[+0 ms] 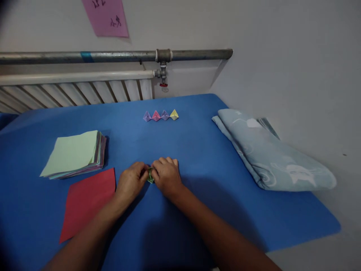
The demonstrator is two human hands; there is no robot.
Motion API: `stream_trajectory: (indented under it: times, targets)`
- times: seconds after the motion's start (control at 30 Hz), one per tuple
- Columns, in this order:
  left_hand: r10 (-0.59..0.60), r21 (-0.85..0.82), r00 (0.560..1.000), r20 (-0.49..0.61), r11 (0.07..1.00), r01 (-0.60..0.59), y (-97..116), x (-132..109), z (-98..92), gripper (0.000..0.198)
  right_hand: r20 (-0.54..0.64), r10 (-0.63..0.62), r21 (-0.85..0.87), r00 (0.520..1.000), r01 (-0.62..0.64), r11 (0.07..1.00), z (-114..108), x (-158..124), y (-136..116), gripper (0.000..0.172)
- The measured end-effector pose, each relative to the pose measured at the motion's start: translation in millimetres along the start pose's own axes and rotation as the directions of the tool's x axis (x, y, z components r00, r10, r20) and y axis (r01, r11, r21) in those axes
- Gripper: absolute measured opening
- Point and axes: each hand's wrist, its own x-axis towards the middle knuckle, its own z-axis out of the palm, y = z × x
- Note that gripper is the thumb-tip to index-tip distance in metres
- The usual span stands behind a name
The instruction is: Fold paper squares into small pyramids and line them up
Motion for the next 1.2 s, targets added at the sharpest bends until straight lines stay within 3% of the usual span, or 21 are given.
stream_trajectory:
  times: [0.17,0.3,0.4,0.67,0.87,0.97,1.07,1.13,1.2]
  targets:
    - [0.013,-0.104,1.000,-0.010,0.994,-0.014,-4,-1,-0.9,0.011,0.004,0.025,0.114,1.000,-0.025,0.993,-1,0,3,0.008]
    - [-0.036,-0.236,0.999,-0.006,0.971,0.034,-9,-3,-5.3,0.012,0.009,0.087,0.214,0.996,-0.087,0.973,-4,1,6,0.024]
    - [-0.066,-0.277,0.997,0.034,0.958,0.072,-10,-3,-7.8,0.009,0.033,0.114,0.239,0.993,-0.119,0.964,-4,2,6,0.025]
    - [-0.093,-0.243,0.991,0.092,0.963,0.113,-5,-1,-9.5,0.008,0.004,0.096,0.188,0.995,-0.095,0.977,-1,0,4,0.025]
    - [-0.105,-0.200,0.988,0.114,0.972,0.127,-2,3,-10.2,0.011,0.073,0.110,0.183,0.991,-0.121,0.976,-4,4,1,0.028]
    - [-0.121,-0.362,0.982,0.145,0.917,0.167,-8,2,-14.0,0.016,0.026,0.120,0.328,0.992,-0.122,0.937,-10,3,10,0.029]
    - [-0.214,-0.550,0.968,0.134,0.796,0.252,-16,2,-19.2,0.021,-0.082,0.174,0.484,0.981,-0.113,0.868,-23,-2,18,0.016]
    - [-0.281,-0.601,0.957,0.069,0.754,0.265,-21,3,-21.8,0.022,-0.131,0.107,0.441,0.986,-0.039,0.897,-34,-7,17,0.008]
    - [-0.319,-0.615,0.948,0.015,0.744,0.261,-25,4,-22.8,0.022,-0.107,-0.029,0.397,0.994,0.070,0.915,-42,-14,11,0.009]
